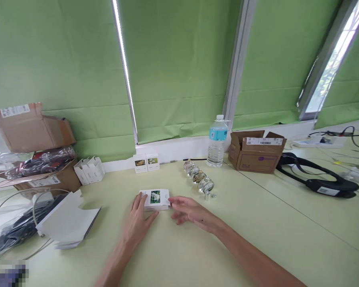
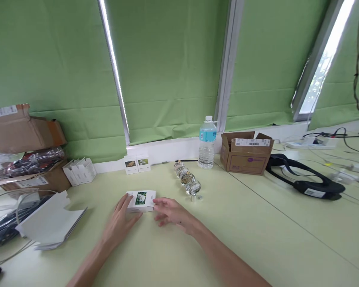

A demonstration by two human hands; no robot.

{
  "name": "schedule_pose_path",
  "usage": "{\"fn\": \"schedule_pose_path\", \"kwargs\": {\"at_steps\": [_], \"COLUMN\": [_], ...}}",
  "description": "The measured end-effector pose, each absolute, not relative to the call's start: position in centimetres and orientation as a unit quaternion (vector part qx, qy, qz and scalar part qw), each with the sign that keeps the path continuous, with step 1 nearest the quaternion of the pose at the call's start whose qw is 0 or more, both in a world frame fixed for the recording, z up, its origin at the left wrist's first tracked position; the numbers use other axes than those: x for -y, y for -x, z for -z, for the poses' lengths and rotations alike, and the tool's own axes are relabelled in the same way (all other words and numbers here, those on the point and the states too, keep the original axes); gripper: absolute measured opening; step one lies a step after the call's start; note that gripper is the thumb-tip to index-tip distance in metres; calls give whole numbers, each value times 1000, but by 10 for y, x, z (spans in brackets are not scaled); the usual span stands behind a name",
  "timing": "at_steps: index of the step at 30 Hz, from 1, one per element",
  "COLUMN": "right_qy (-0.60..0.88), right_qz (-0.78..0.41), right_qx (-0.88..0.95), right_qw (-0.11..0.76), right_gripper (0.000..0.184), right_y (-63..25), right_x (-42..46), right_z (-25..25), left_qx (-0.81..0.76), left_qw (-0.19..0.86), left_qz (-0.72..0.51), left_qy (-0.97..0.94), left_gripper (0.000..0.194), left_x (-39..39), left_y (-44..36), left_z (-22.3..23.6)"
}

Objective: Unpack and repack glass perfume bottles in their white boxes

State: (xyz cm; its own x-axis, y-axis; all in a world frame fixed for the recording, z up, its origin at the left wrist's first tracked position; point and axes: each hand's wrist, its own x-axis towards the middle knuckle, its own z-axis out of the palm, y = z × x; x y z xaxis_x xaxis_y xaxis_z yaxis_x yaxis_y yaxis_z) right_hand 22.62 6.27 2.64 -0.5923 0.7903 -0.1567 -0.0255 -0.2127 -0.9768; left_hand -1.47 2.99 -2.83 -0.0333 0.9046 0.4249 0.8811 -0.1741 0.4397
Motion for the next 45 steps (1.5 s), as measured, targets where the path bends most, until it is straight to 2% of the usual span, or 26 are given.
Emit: {"fn": "schedule_pose_path", "kwargs": {"at_steps": [4, 10, 15, 17, 20, 22, 25, 30, 35, 37, 40, 45], "right_qy": [334, 234, 180, 179, 228, 290, 359, 382, 367, 365, 386, 448], "right_qz": [-702, -718, -724, -704, -631, -559, -452, -371, -375, -373, -357, -268], "right_qx": [540, 552, 565, 576, 602, 617, 638, 703, 760, 765, 727, 550], "right_qw": [324, 353, 352, 375, 433, 473, 510, 471, 384, 377, 442, 652], "right_gripper": [46, 38, 40, 38, 34, 32, 32, 30, 27, 28, 34, 46], "right_y": [-227, -226, -228, -230, -235, -238, -242, -245, -247, -249, -256, -280], "right_x": [-61, -52, -45, -44, -46, -50, -58, -66, -63, -63, -66, -77], "right_z": [-32, -47, -62, -67, -70, -69, -63, -57, -59, -61, -67, -79], "left_qx": [-624, -626, -637, -634, -580, -518, -472, -468, -463, -465, -463, -482], "left_qw": [10, 5, 52, 99, 251, 360, 447, 495, 516, 518, 521, 495], "left_qz": [-332, -319, -362, -416, -491, -513, -509, -482, -465, -461, -453, -462], "left_qy": [-707, -711, -679, -644, -600, -582, -564, -551, -550, -551, -556, -556], "left_gripper": [58, 59, 37, 30, 34, 39, 40, 38, 42, 44, 44, 42], "left_x": [-28, -19, -17, -18, -20, -19, -15, -7, -4, -3, -3, -7], "left_y": [12, 7, 5, 4, 2, 0, -4, -11, -15, -15, -14, -10], "left_z": [26, 10, 0, -4, -12, -17, -24, -33, -39, -41, -42, -37]}}
